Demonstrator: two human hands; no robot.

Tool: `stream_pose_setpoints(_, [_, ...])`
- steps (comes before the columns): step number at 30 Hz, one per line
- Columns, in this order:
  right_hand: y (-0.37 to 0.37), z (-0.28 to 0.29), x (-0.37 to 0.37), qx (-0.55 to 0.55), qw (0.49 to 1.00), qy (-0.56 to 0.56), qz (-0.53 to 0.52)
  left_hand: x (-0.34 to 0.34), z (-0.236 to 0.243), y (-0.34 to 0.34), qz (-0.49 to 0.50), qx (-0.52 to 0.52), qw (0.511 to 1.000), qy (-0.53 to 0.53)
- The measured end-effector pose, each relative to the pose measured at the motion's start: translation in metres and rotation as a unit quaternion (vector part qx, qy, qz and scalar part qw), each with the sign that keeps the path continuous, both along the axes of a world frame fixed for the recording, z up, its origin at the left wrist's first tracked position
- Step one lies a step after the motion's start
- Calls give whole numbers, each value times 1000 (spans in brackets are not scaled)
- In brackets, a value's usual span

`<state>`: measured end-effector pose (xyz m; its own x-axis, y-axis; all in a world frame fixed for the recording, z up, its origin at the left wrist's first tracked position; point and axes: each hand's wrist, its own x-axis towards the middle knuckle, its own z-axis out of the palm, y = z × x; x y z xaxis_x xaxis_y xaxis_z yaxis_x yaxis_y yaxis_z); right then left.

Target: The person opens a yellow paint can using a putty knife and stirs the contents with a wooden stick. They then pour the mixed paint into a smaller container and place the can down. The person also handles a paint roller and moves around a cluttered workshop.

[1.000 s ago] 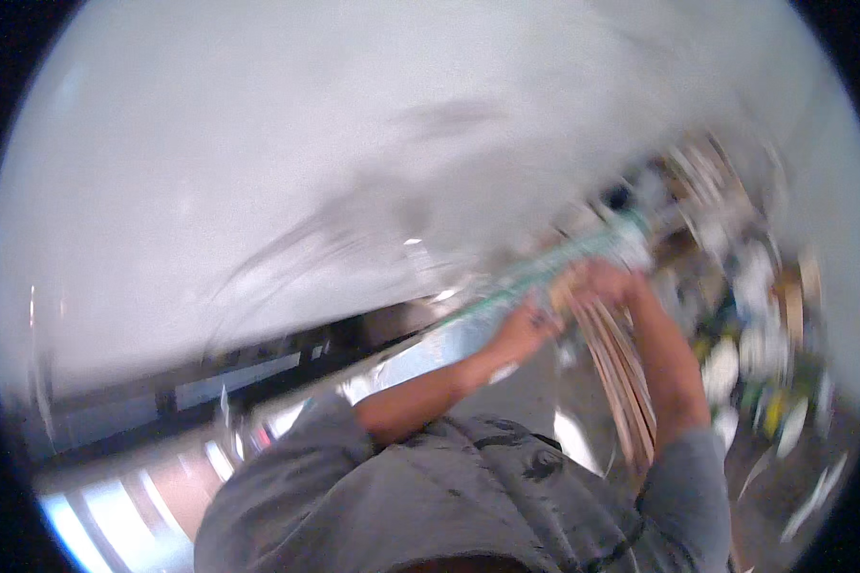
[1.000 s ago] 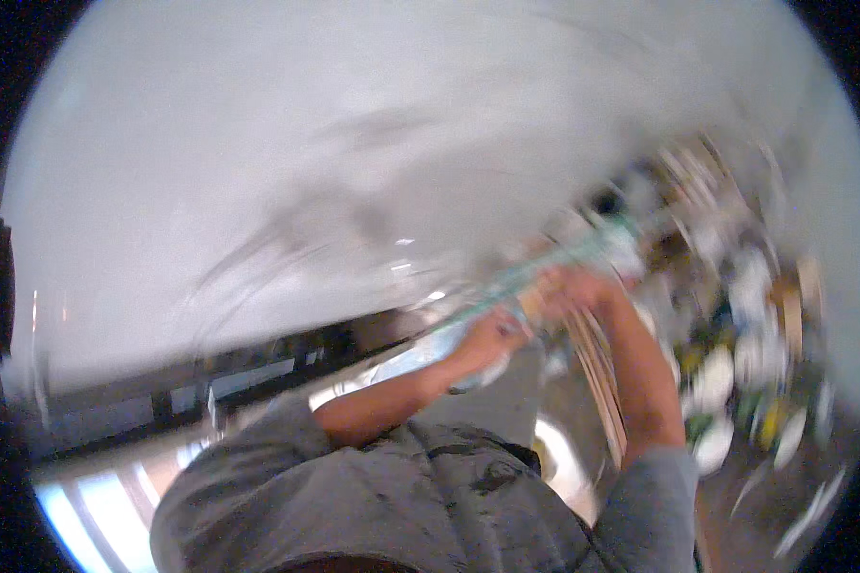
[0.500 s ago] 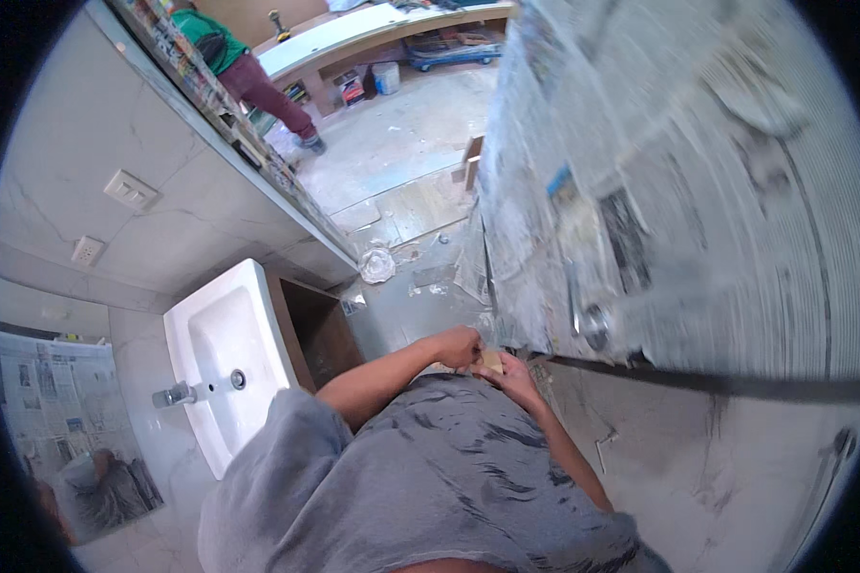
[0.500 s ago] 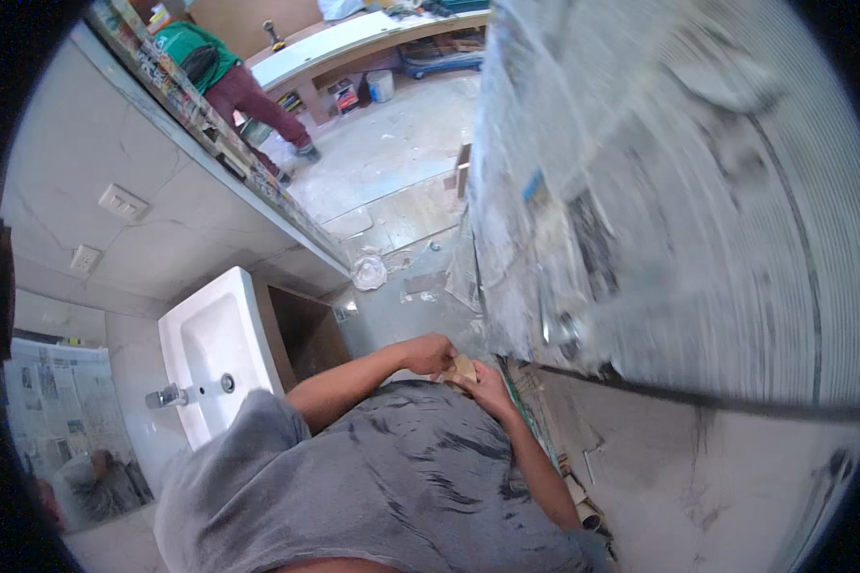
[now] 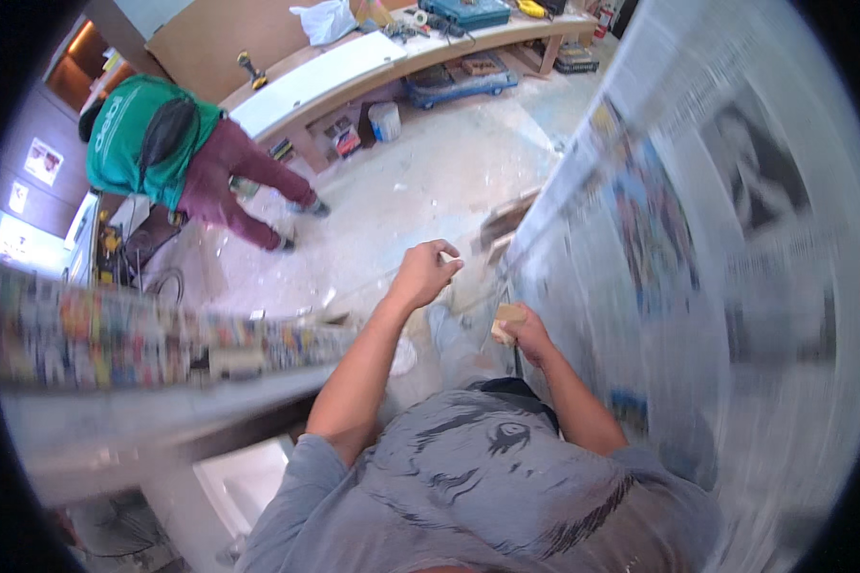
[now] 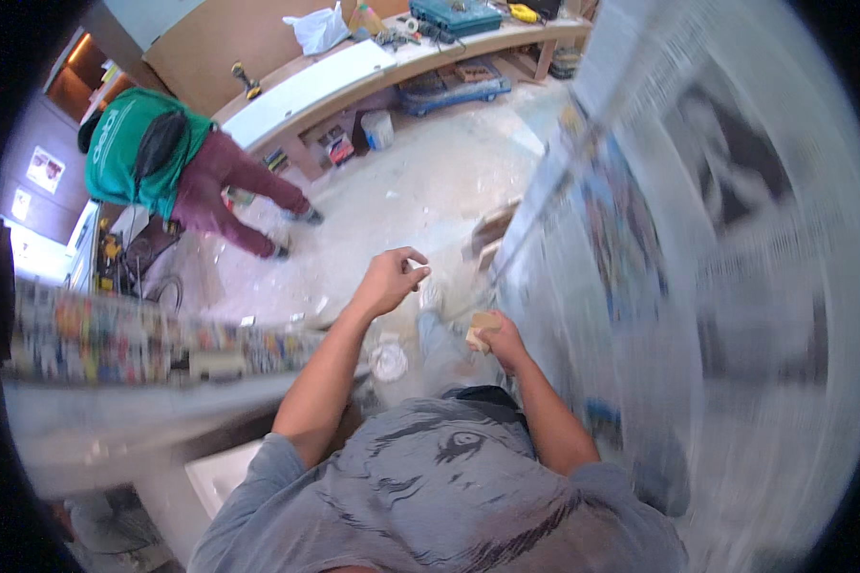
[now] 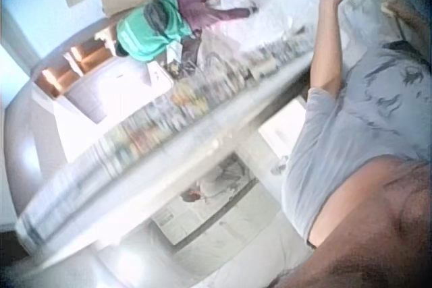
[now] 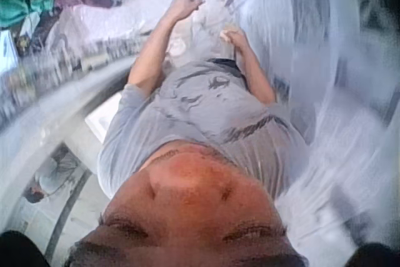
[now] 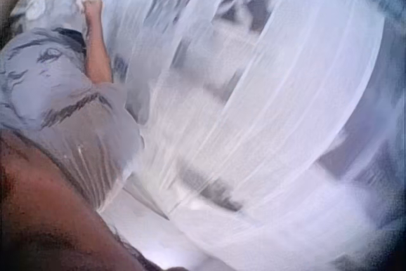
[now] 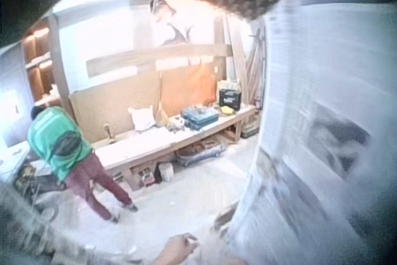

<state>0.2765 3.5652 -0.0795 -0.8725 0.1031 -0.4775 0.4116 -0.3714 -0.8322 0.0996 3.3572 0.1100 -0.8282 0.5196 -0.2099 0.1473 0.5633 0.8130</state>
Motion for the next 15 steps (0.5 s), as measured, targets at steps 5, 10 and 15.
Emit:
stream_pose_setpoints(5, [47,4,-184,62,987,-117,-95,-190,-31,-25,42,-1,998,-46])
stream_pose_setpoints(10, [79,84,-347,233,972,-3,17,-265,-183,-179,-8,-262,965,-14])
stream_pose_setpoints(15, [133,88,-419,280,943,-13,-179,-369,-225,-192,-129,-429,848,-283])
